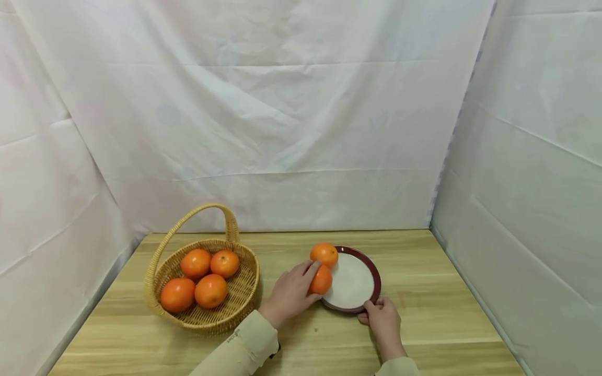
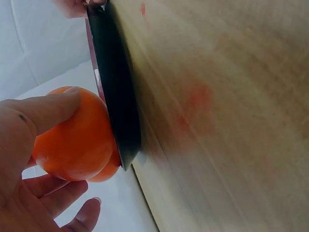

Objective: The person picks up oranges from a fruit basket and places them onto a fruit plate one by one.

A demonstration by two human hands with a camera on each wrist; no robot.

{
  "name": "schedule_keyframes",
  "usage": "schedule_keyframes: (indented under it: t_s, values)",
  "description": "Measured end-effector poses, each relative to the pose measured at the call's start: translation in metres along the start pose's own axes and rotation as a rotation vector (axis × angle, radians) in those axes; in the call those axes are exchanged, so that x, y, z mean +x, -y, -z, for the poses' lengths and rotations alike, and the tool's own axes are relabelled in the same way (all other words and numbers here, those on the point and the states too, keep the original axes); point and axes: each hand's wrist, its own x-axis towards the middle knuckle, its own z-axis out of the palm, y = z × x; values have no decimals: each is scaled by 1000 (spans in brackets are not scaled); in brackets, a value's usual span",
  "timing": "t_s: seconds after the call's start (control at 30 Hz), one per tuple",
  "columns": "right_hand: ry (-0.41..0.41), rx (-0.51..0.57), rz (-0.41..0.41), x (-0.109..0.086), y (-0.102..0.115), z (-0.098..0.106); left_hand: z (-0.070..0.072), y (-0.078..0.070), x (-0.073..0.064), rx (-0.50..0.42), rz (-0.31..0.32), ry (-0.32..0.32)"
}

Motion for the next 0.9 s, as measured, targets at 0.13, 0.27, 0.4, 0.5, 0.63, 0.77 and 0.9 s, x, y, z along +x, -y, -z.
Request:
schedule_keyframes:
  t_s: [0.13, 0.27, 0.4, 0.5, 0.63, 0.77, 0.9]
  values:
    - [2, -8, 4, 0, 0, 0, -1, -1, 2, -17, 13, 16]
    - [5, -6, 7, 0, 0, 0, -1, -1, 6, -18, 23, 34]
    - [13, 4, 18, 0, -2, 1, -3, -2, 10, -15, 29, 49]
    - [17, 1, 22, -1, -4, 1, -5, -2, 11, -16, 40, 69]
    - [16, 10, 36, -2, -6, 2, -6, -3, 13, -32, 54, 85]
    - [14, 17, 47, -1, -4, 2, -7, -4, 16, -23, 61, 83]
    - [13, 1, 31, -1, -2, 0, -9, -4, 18, -5, 62, 88]
